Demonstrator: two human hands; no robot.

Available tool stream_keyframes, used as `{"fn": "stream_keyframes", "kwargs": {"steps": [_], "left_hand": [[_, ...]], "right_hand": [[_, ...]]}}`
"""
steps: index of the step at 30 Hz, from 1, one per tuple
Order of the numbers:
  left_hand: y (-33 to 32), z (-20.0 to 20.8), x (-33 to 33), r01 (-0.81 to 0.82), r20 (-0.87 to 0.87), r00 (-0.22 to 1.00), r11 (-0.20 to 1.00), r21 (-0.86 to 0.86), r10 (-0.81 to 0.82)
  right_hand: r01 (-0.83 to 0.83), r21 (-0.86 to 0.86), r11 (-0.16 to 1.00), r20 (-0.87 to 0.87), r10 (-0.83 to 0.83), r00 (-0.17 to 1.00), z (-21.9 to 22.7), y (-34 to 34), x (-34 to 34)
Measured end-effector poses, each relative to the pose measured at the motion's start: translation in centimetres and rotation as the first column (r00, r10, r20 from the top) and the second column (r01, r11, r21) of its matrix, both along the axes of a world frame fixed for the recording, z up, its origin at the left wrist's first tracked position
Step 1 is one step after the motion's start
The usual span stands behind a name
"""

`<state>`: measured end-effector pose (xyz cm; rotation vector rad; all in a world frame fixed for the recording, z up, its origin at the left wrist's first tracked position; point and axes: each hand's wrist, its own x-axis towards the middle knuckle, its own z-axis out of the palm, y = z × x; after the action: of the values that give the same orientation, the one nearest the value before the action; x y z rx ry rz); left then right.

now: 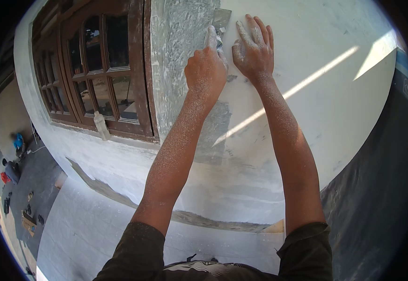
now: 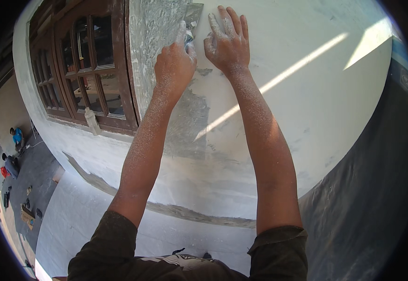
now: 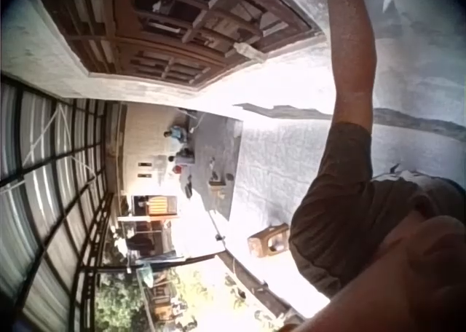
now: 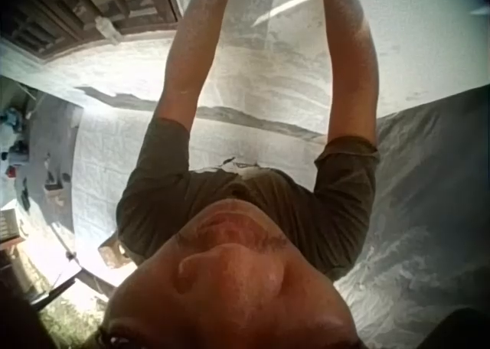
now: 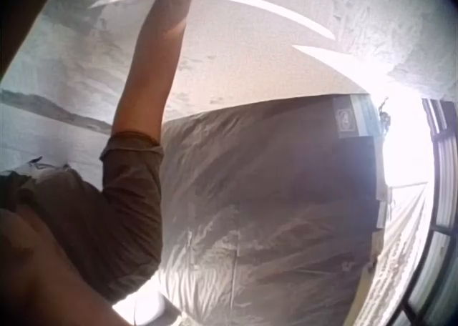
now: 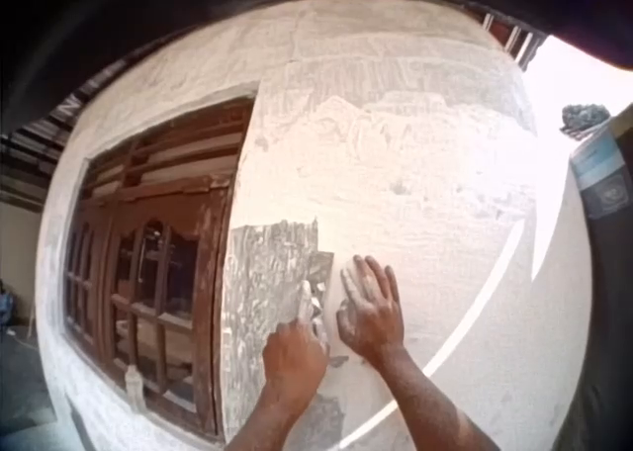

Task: Applying and smoothing wall putty on an exterior wall using a putty knife.

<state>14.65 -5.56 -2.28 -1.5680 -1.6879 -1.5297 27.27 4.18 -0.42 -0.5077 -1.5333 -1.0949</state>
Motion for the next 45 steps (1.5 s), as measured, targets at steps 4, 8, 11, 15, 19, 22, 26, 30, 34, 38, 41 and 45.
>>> {"fn": "stream_keyframes", "kwargs": {"steps": [4,8,11,15,19,22,26,30,34,38,41,45], "left_hand": [[0.2,4.0,-1.0,-0.010,-0.096,0.995,0.999,0.043,0.014],[0.1,-0.1,-0.2,-0.006,-0.059,0.998,1.000,0.001,0.006],[-0.9,-3.0,0.8,0.042,0.028,0.999,0.998,-0.046,-0.041],[0.2,0.0,-0.5,0.001,-0.016,1.000,0.999,0.033,-0.001],[-0.1,-1.0,0.0,0.019,0.013,1.000,0.999,0.048,-0.020],[-0.7,-4.5,0.3,0.056,0.043,0.998,0.998,-0.030,-0.055],[-0.1,-1.7,-0.6,0.026,0.032,0.999,1.000,0.002,-0.026],[0.0,-0.1,-1.3,-0.008,-0.015,1.000,0.998,0.068,0.009],[-0.9,-3.4,-0.4,0.022,0.028,0.999,0.998,-0.054,-0.021],[0.0,-0.5,-1.2,-0.010,-0.023,1.000,0.999,0.039,0.010],[0.0,1.2,-1.8,-0.013,-0.050,0.999,0.999,0.045,0.016],[-0.5,-4.6,-0.7,0.022,0.019,1.000,1.000,-0.001,-0.022]], "right_hand": [[-0.035,0.002,0.999,0.000,0.035,0.999,0.1,0.0,-0.3],[-0.050,-0.016,0.999,0.001,0.050,0.999,0.1,0.0,-0.2],[-0.027,-0.002,1.000,0.010,0.027,1.000,0.1,0.1,0.1],[-0.055,-0.011,0.998,0.006,0.055,0.998,0.1,-0.2,-0.5],[-0.029,0.014,0.999,0.020,0.029,0.999,0.2,0.3,0.0],[-0.026,0.027,0.999,0.019,0.026,0.999,0.2,0.3,0.2],[-0.038,0.017,0.999,0.024,0.038,0.999,0.2,0.1,-0.1],[-0.029,0.013,0.999,0.015,0.029,0.999,0.1,0.1,-0.4],[-0.023,0.027,0.999,0.019,0.022,1.000,0.2,0.3,0.2],[0.000,0.019,1.000,0.016,0.000,1.000,0.1,-0.1,-0.2],[-0.025,-0.001,1.000,0.009,0.025,1.000,0.3,-0.2,-0.3],[-0.022,0.012,1.000,0.020,0.021,1.000,0.2,0.2,0.1]]}}
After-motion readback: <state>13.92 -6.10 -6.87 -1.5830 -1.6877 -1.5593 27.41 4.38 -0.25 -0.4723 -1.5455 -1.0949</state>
